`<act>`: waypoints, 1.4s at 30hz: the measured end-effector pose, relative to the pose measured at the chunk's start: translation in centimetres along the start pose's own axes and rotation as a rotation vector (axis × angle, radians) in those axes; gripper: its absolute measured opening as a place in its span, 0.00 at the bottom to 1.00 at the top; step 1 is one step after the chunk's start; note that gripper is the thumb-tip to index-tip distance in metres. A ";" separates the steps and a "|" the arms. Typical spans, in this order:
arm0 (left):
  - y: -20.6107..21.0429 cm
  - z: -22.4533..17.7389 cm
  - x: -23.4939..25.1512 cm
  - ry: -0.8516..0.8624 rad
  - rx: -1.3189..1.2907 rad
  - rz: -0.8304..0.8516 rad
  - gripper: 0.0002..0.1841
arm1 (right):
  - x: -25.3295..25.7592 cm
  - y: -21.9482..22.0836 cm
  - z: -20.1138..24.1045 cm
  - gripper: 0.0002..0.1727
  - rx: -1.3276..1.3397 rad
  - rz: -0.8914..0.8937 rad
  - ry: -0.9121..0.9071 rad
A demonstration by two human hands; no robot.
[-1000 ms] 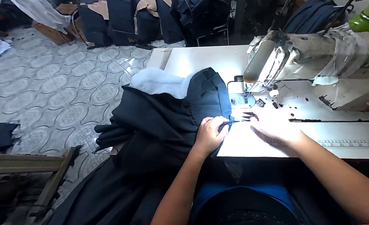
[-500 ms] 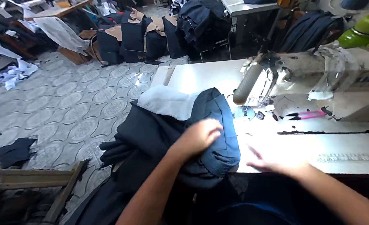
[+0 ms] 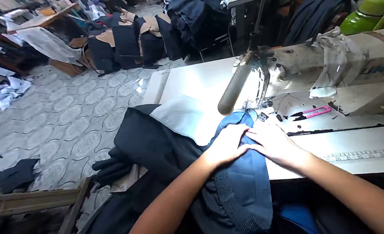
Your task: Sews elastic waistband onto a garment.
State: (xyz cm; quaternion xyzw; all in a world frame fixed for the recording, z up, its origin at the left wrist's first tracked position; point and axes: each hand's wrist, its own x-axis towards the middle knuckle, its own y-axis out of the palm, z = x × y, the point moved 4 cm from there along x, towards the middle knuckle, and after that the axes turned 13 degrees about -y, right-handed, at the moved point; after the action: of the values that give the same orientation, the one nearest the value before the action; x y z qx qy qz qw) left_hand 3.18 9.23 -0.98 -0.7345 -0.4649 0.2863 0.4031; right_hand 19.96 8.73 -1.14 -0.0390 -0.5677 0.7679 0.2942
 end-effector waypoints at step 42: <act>-2.7 2.7 6.2 -0.056 0.277 0.171 0.40 | -0.6 -0.8 -1.8 0.28 0.036 0.034 0.104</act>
State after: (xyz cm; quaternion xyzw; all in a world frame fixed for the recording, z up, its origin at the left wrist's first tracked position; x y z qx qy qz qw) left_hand 2.36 16.43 -0.32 -0.7003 -0.3679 0.4012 0.4618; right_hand 21.49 10.12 -1.23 -0.0832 -0.5371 0.7797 0.3109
